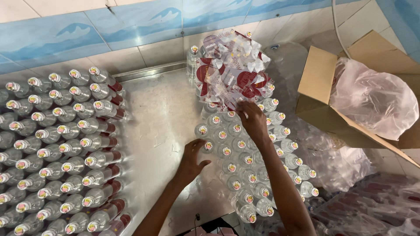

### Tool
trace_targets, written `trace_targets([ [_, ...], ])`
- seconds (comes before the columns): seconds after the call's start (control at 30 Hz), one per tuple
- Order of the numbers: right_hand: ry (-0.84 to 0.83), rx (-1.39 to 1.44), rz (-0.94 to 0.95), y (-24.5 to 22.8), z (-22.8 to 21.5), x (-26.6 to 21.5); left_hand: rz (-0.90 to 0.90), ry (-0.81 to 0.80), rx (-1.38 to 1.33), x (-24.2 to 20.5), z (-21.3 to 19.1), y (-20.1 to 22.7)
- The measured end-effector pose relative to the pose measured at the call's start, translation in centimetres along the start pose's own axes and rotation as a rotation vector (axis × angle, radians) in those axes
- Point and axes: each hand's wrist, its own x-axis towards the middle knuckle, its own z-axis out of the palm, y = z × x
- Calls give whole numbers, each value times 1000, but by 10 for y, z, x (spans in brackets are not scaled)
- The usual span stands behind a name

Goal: The person wraps individual plastic water bottles with red and white plastic shrink wrap. They pick up a bottle from a large stack on the left, wrap it by hand, and place it onto a growing stack on the right. The process is repeated continuously throughout the video.

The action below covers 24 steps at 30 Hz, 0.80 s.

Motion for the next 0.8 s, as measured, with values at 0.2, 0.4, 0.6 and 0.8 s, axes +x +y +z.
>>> trace_targets([
  [0.2,-14,277,134,3,-13,17,50,145,76,17,33,-10],
  [0.4,124,368,293,-47,-50,29,10,230,18,-5,17,-23],
  [0.6,199,930,731,-94,-61,-8,-166,201,46,-59,-34,-18],
  [0.8,62,1369,936,-129,-30,-65,-338,100,25,-111,-69,-24],
])
